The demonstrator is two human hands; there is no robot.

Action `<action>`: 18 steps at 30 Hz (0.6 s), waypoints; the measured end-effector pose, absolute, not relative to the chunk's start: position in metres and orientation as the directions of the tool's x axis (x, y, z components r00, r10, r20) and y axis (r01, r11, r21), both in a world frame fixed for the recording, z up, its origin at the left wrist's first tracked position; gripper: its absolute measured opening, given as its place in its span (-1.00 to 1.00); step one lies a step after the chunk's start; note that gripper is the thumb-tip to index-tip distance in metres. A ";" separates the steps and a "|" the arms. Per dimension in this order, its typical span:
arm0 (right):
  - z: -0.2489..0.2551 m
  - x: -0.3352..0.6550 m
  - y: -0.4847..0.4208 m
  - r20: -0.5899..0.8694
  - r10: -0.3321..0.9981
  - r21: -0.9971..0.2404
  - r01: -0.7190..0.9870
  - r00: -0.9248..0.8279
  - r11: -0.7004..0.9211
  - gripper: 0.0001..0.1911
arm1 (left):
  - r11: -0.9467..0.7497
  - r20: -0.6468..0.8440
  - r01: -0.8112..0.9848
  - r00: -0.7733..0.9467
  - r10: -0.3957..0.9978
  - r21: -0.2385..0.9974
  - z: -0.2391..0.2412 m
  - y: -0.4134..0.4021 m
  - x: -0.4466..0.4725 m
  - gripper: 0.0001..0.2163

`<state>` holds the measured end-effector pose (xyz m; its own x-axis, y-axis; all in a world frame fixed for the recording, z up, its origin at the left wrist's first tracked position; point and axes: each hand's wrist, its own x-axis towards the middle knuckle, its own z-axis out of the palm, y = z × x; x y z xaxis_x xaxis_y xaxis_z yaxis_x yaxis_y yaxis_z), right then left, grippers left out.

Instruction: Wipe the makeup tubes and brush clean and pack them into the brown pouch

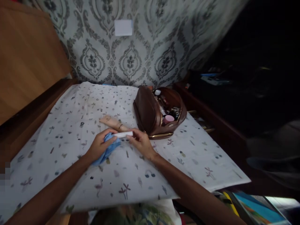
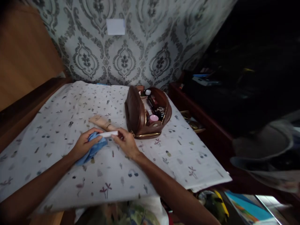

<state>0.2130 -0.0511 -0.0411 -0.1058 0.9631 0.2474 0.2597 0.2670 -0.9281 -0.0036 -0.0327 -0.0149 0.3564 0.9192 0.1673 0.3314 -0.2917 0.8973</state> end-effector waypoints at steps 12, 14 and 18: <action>-0.032 0.212 -0.067 0.269 0.894 -0.684 0.583 -0.358 0.439 -0.64 | 0.178 -0.177 0.000 -0.115 0.978 0.984 -0.018 -0.024 0.001 -0.46; -0.033 0.211 -0.069 0.261 0.889 -0.662 0.601 -0.375 0.448 -0.62 | 0.206 -0.208 -0.027 -0.138 0.968 0.978 -0.017 -0.023 0.001 -0.44; -0.029 0.210 -0.076 0.267 0.880 -0.675 0.575 -0.394 0.462 -0.57 | 0.193 -0.197 -0.065 -0.060 0.979 0.979 -0.009 -0.025 0.000 -0.48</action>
<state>0.2097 -0.0756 -0.0293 -0.3935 0.8797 0.2671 0.5752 0.4623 -0.6749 0.0005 -0.0253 -0.0094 -0.0596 0.9786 -0.1970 -0.0650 0.1931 0.9790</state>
